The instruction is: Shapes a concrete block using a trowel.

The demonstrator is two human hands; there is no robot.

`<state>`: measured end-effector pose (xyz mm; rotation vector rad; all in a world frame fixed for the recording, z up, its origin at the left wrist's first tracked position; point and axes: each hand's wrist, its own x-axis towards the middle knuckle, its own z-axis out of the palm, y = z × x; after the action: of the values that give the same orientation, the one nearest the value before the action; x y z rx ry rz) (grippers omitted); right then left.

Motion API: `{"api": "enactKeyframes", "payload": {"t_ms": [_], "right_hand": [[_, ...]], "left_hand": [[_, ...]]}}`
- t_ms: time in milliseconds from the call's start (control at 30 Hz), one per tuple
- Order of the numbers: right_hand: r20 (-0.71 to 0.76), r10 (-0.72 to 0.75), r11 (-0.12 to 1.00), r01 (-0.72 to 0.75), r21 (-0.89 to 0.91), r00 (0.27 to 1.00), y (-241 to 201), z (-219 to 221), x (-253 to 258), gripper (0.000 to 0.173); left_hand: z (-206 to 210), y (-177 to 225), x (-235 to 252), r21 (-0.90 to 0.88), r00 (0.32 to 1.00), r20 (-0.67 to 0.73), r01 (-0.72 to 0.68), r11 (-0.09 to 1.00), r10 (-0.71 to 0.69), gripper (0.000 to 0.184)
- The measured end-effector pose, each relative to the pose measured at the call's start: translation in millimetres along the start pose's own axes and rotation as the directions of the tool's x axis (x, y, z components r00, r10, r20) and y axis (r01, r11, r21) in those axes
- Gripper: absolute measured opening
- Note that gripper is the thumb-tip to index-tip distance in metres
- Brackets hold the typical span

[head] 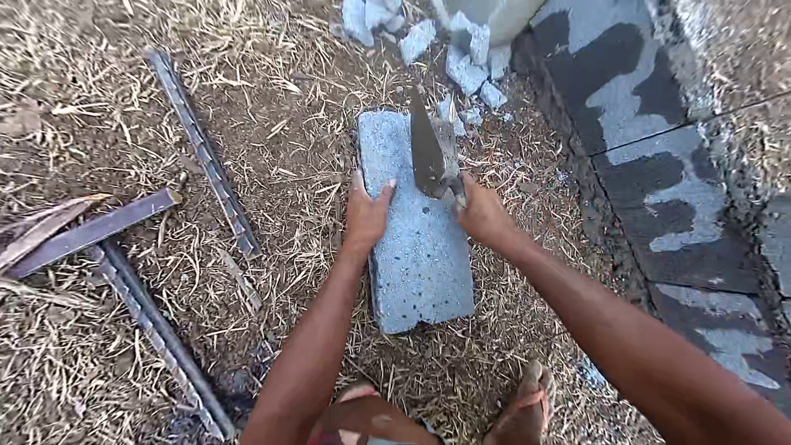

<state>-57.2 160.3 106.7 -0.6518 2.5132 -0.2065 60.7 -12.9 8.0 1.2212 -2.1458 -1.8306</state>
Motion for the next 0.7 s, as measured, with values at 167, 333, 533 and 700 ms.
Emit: {"api": "enactKeyframes", "payload": {"t_ms": [167,333,533,700], "right_hand": [[-0.066,0.052,0.998,-0.049,0.051,0.996,-31,-36,97,0.055],[-0.077,0.056,0.998,-0.052,0.047,0.995,-24,-17,68,0.059],[-0.016,0.006,0.999,-0.007,-0.042,1.0,-29,-44,101,0.057],[-0.12,0.097,0.995,-0.093,0.037,0.988,-45,-24,99,0.063]], "left_hand": [[1,-3,2,-0.014,1.0,0.001,0.007,1.0,-0.007,0.088],[1,-5,-2,0.001,1.0,0.011,-0.017,1.0,0.017,0.087],[-1,-4,0,0.014,1.0,0.015,-0.003,1.0,0.002,0.086],[1,-2,-4,0.026,1.0,0.003,-0.006,1.0,0.006,0.087]]}}
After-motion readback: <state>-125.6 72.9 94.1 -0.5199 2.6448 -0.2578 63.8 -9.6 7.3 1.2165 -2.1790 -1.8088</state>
